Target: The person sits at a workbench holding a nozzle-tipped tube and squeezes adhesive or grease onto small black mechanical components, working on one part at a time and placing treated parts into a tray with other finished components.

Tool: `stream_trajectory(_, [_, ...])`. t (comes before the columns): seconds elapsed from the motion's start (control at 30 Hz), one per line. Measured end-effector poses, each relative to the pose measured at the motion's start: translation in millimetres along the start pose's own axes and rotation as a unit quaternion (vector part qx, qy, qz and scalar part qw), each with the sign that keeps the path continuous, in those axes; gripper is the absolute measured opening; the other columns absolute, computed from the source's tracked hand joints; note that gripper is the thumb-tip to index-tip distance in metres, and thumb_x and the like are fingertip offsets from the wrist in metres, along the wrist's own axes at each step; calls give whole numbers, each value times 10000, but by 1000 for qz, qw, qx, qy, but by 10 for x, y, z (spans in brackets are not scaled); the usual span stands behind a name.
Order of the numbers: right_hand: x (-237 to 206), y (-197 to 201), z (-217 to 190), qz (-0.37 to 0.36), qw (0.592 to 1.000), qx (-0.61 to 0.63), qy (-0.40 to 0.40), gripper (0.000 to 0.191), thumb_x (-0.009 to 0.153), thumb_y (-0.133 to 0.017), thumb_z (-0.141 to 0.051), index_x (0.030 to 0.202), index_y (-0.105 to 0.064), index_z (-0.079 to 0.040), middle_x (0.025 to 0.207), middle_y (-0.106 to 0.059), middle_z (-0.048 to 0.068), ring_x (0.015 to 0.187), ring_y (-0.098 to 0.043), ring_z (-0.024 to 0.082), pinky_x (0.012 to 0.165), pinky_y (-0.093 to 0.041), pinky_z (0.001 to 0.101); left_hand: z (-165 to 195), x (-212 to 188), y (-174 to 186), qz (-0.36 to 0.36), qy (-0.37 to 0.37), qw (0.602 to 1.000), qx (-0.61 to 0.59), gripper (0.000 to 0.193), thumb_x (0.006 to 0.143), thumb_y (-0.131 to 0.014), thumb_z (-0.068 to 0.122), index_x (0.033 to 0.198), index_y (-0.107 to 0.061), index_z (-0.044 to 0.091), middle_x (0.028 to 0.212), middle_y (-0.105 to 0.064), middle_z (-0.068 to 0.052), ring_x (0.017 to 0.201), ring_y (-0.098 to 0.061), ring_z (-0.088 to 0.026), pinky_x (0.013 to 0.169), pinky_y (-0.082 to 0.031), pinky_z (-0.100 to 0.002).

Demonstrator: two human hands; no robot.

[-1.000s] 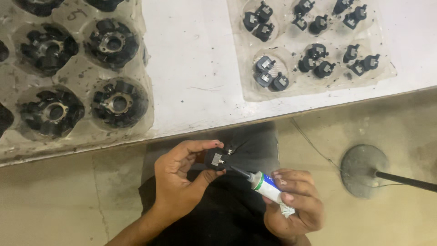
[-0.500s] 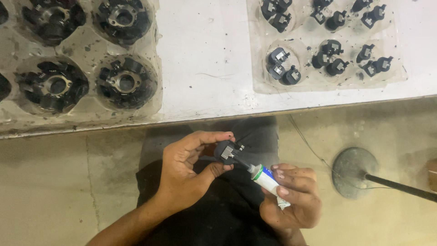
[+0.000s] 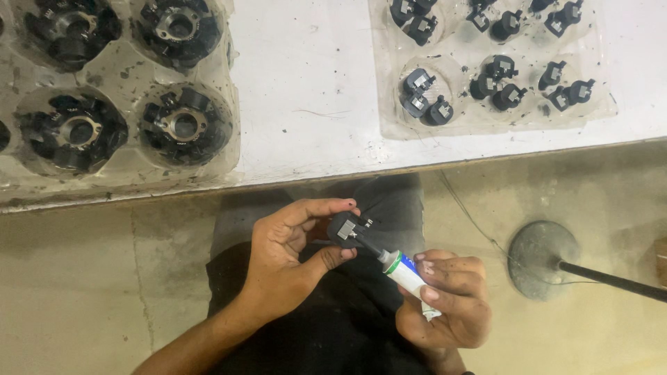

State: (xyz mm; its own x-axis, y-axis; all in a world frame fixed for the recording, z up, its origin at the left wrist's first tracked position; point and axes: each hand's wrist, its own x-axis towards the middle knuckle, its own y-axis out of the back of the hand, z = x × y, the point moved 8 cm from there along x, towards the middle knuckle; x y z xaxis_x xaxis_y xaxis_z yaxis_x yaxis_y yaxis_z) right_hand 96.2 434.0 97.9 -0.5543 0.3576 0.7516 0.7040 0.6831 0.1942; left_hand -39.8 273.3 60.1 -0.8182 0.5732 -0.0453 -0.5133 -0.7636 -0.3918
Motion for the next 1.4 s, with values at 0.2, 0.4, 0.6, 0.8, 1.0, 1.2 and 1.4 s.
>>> stream_trajectory(0.2, [-25,18,13,-9,1000,0,-7,328,807,-765,68,1017,-555,-73,978,-652,118,911,-644,230,749,-661,383,22,-3,-1,2,-17,1000,0,511,843,-769,-152,1320,-645,-15,1300,-707,-143,1154,-713,-198,981,-626,-336])
stream_trajectory(0.4, [-47,37,22,8,1000,5,-6,321,809,-765,53,1022,-563,-77,976,-656,105,905,-647,223,738,-664,374,-13,-5,4,3,-16,1000,-10,515,852,-759,-150,1332,-632,-15,1314,-698,-141,1172,-701,-198,978,-631,-334])
stream_trajectory(0.6, [-25,13,9,-3,1000,-1,-18,320,851,-781,20,1050,-553,-81,1001,-653,117,913,-646,230,803,-648,400,-228,-6,-49,0,42,994,-100,488,875,-735,-122,1338,-632,-11,1319,-703,-140,1210,-673,-184,992,-587,-312])
stream_trajectory(0.8, [-46,0,50,40,997,2,-63,285,953,-759,-48,1118,-529,-82,1056,-644,128,900,-667,239,824,-640,395,-379,-23,-140,-14,57,983,-177,442,923,-753,-32,1346,-629,4,1355,-676,-106,1254,-640,-160,1066,-529,-298])
stream_trajectory(1.0, [-68,57,124,119,990,49,-62,290,980,-763,-86,1155,-532,-92,996,-630,111,900,-655,231,793,-639,370,-425,-66,-175,-34,73,979,-189,428,950,-751,38,1360,-635,-4,1391,-668,-118,1106,-680,-166,992,-577,-317])
stream_trajectory(1.2, [-52,21,74,66,997,4,-42,292,938,-745,-34,1098,-509,-99,1012,-618,107,877,-634,213,753,-647,363,-423,-76,-218,-60,81,979,-179,423,967,-744,59,1369,-632,-8,1432,-653,-134,1059,-688,-153,963,-597,-326])
stream_trajectory(1.4, [-54,22,93,81,995,10,-51,321,922,-761,24,1078,-507,-94,1017,-618,97,872,-623,204,757,-647,366,-457,-77,-191,-44,104,979,-173,430,947,-743,79,1359,-640,13,1401,-676,-121,969,-709,-156,904,-607,-313])
